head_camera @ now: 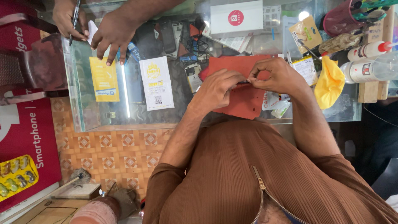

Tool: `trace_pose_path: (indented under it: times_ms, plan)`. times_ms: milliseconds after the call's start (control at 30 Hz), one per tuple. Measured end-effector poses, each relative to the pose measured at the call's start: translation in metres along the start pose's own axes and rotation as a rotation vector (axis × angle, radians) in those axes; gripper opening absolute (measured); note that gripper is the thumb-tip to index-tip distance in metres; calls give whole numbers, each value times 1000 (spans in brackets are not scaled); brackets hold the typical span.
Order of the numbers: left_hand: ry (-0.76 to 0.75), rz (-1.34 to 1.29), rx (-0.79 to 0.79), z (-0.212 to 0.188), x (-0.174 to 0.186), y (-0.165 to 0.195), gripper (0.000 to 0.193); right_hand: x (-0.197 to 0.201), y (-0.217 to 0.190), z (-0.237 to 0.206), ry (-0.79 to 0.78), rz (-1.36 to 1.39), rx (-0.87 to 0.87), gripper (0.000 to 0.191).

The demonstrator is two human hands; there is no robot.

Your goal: The person opens a smartphone, removes the battery, applies adhesive, cuts and places tape, then reinserts the battery and closes the device. The work is performed on a glass counter with tools and parts visible.

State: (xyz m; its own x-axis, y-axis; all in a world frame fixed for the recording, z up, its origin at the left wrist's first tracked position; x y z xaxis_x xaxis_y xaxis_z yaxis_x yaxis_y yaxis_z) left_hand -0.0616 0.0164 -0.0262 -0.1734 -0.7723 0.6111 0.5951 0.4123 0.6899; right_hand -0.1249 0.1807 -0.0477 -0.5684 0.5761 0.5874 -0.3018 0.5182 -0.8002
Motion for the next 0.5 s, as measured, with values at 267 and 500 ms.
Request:
trace_pose_path:
  times_ms: [267,500]
  plan:
    - [21,17,-19,-1,2,2,50,-4,12,1,-76,148,-67,14]
    - [21,28,-34,0,3,7,49,-4,13,-5,-46,139,-67,12]
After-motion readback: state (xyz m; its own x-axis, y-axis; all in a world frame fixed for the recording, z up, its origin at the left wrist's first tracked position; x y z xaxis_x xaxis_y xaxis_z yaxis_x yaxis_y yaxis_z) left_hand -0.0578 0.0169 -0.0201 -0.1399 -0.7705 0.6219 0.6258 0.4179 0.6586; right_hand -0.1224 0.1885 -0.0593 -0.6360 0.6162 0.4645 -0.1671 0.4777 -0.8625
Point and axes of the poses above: each hand's wrist, its own z-axis towards the middle knuckle, its own x-axis out of the back of the hand, y = z × x, the point moved 7 cm from there along z, towards the middle knuckle, and after that the axes turned 6 degrees about -x, right-handed, at the moved point
